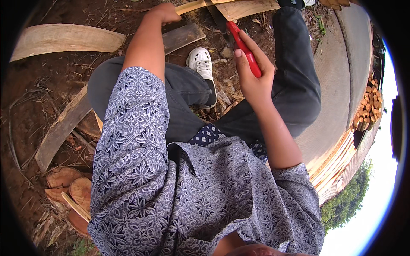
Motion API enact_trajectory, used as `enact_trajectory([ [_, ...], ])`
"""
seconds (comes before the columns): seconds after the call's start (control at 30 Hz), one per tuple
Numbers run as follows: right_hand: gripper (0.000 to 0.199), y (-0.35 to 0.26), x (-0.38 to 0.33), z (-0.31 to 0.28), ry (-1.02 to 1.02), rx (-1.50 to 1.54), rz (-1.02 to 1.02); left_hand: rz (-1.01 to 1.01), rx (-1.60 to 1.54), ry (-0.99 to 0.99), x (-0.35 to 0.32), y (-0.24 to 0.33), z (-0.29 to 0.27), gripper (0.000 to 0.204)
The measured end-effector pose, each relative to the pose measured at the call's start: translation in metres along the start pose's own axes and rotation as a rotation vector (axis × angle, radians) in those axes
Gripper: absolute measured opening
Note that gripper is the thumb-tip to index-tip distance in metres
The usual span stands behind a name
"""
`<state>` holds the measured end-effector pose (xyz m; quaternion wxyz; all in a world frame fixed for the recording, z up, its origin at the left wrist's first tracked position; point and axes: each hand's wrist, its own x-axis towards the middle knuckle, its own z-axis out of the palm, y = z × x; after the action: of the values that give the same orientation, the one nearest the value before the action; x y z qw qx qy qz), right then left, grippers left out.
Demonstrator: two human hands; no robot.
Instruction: The person sits on the ground and uses a red hand saw to cut a piece of wood. They hold the wood steady with their left hand and saw through it with their right hand, then lift the cut piece to inspect it.
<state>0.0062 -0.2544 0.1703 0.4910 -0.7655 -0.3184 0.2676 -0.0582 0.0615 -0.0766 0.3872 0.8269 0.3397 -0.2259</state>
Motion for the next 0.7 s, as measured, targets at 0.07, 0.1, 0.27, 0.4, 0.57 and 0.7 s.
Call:
enact_trajectory([
  [0.07, 0.041, -0.017, 0.005, 0.013, -0.046, -0.031, 0.051, -0.015, -0.005, -0.032, 0.001, -0.003, 0.007, 0.033],
  [0.1, 0.040, -0.016, 0.002, 0.020, -0.040, -0.096, -0.014, -0.006, 0.007, -0.025, 0.000, 0.005, 0.007, 0.033],
  [0.27, 0.044, 0.010, -0.002, 0.013, -0.001, -0.010, 0.057, 0.112, 0.183, 0.267, -0.005, -0.012, 0.009, 0.049],
  [0.4, 0.046, 0.021, 0.001, -0.001, 0.048, 0.030, 0.085, -0.043, 0.188, 0.235, -0.038, 0.035, 0.002, 0.057],
  [0.57, 0.047, -0.012, 0.015, 0.006, 0.056, 0.008, 0.106, -0.051, 0.263, 0.327, -0.050, 0.038, -0.001, 0.057],
  [0.7, 0.045, -0.020, 0.024, 0.000, 0.078, 0.066, 0.043, -0.074, 0.245, 0.265, -0.051, 0.036, -0.012, 0.060],
])
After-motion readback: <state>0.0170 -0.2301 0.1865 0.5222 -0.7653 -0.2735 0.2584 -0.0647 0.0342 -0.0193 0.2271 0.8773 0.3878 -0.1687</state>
